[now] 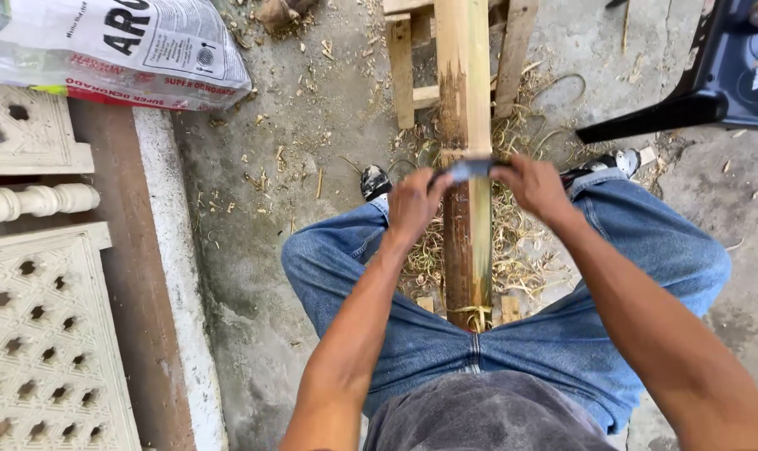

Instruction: Carving and shaving a bamboo pole using a curved knife.

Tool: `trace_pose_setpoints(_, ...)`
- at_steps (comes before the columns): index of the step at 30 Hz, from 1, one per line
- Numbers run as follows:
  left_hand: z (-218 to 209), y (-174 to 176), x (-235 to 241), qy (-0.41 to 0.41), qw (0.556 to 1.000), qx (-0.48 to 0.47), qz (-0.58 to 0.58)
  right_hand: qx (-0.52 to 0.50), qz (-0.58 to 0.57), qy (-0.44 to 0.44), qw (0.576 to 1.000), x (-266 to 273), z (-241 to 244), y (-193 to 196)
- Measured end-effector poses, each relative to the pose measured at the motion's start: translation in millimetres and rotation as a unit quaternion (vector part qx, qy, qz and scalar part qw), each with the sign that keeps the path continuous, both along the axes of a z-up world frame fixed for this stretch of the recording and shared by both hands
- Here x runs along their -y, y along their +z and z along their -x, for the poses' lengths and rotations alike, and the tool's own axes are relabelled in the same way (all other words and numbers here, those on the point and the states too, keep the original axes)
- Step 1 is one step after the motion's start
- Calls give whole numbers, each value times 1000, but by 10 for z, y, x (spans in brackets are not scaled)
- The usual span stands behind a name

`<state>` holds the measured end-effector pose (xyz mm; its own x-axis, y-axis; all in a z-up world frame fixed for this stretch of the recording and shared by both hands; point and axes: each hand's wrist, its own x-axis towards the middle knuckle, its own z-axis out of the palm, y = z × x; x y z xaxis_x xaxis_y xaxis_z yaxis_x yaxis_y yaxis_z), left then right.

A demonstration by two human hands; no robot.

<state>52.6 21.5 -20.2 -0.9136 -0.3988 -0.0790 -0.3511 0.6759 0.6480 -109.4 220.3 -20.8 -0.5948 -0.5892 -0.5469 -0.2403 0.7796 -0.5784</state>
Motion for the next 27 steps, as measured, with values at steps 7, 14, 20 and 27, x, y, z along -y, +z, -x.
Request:
trace_pose_setpoints(7, 555, 19, 222, 59, 985, -86, 137, -262, 153, -12, 953, 260, 361, -181)
trace_pose_setpoints(14, -335, 39, -270, -4, 998, -21, 64, -101, 79, -86, 988, -294, -689, -12)
trace_pose_setpoints(20, -1165, 287, -659, -57, 998, 8, 15, -22, 38, -8, 999, -1044, -1560, -81)
trace_pose_setpoints(27, -885, 117, -407, -76, 992, 97, 10, 138, -95, 54, 984, -707, -929, -128)
